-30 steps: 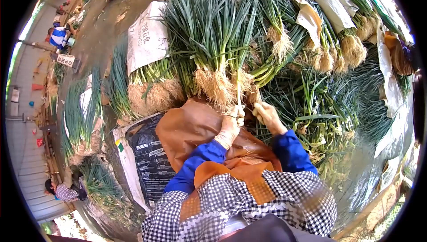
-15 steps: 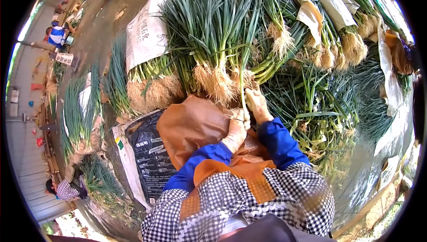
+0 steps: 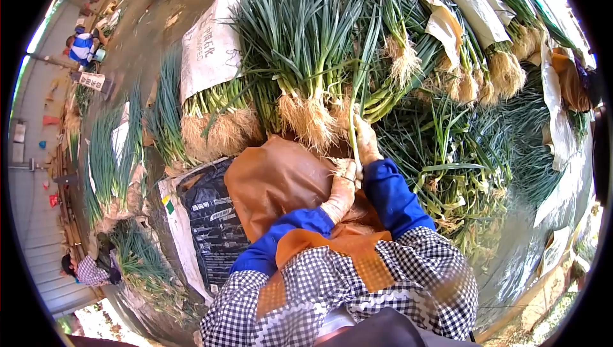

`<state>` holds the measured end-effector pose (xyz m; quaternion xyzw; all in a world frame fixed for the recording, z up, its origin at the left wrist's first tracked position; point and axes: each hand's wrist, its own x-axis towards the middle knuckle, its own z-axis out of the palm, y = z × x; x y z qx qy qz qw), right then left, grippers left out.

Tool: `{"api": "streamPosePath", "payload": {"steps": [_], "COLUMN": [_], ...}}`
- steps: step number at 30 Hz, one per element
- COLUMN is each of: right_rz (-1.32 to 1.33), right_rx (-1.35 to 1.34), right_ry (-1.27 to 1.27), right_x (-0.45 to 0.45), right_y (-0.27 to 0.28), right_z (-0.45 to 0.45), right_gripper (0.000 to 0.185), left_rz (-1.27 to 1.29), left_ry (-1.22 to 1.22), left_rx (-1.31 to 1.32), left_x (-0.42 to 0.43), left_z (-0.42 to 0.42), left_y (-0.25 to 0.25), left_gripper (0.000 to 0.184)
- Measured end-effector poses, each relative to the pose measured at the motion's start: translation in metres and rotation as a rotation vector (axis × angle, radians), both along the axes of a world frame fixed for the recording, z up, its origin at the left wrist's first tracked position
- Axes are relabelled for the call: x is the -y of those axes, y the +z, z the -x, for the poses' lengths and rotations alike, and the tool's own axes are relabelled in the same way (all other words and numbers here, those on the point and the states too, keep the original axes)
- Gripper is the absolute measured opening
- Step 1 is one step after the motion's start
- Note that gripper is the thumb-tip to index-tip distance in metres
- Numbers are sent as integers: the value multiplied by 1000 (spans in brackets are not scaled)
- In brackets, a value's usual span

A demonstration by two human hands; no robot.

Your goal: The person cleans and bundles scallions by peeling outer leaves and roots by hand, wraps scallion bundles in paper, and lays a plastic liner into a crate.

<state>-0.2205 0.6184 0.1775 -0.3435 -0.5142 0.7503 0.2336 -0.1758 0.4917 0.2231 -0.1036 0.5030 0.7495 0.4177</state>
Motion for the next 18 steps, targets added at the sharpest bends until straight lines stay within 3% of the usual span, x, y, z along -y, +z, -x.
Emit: {"api": "streamPosePath", "payload": {"steps": [2, 3, 5, 6, 9, 11, 13, 14, 15, 17, 18], "right_rz": [-499, 328, -258, -203, -993, -1031, -1109, -1407, -1357, -703, -602], "right_rx": [98, 161, 586, 534, 1149, 1486, 1143, 642, 367, 54, 153], "right_ry": [131, 311, 530, 542, 846, 879, 563, 372, 432, 535, 600], "right_x": [6, 10, -2, -18, -103, -122, -102, -81, -61, -16, -3], "right_y": [-3, 28, 85, 56, 44, 85, 96, 100, 105, 73, 59], "right_z": [-40, -65, -114, -152, -240, -239, -193, -163, -127, -86, -77], "right_gripper": [25, 24, 23, 26, 36, 39, 47, 51, 44, 36, 29], "left_rz": [-83, -108, -155, -201, -181, -141, -142, -141, -160, -113, -57], "left_ry": [59, 66, 75, 77, 95, 32, 11, 6, -40, -16, 26], "left_rx": [91, 144, 174, 196, 218, 138, 125, 123, 120, 172, 167], "left_x": [4, 5, 5, 5, 3, 0, -3, -1, 0, -1, 0], "left_z": [5, 9, 12, 15, 28, 22, 18, 17, 17, 17, 18], "left_y": [-6, -5, -9, -10, -7, -5, -5, -4, -3, 6, 10], "left_gripper": [15, 15, 17, 18, 22, 26, 25, 25, 20, 13, 11]}}
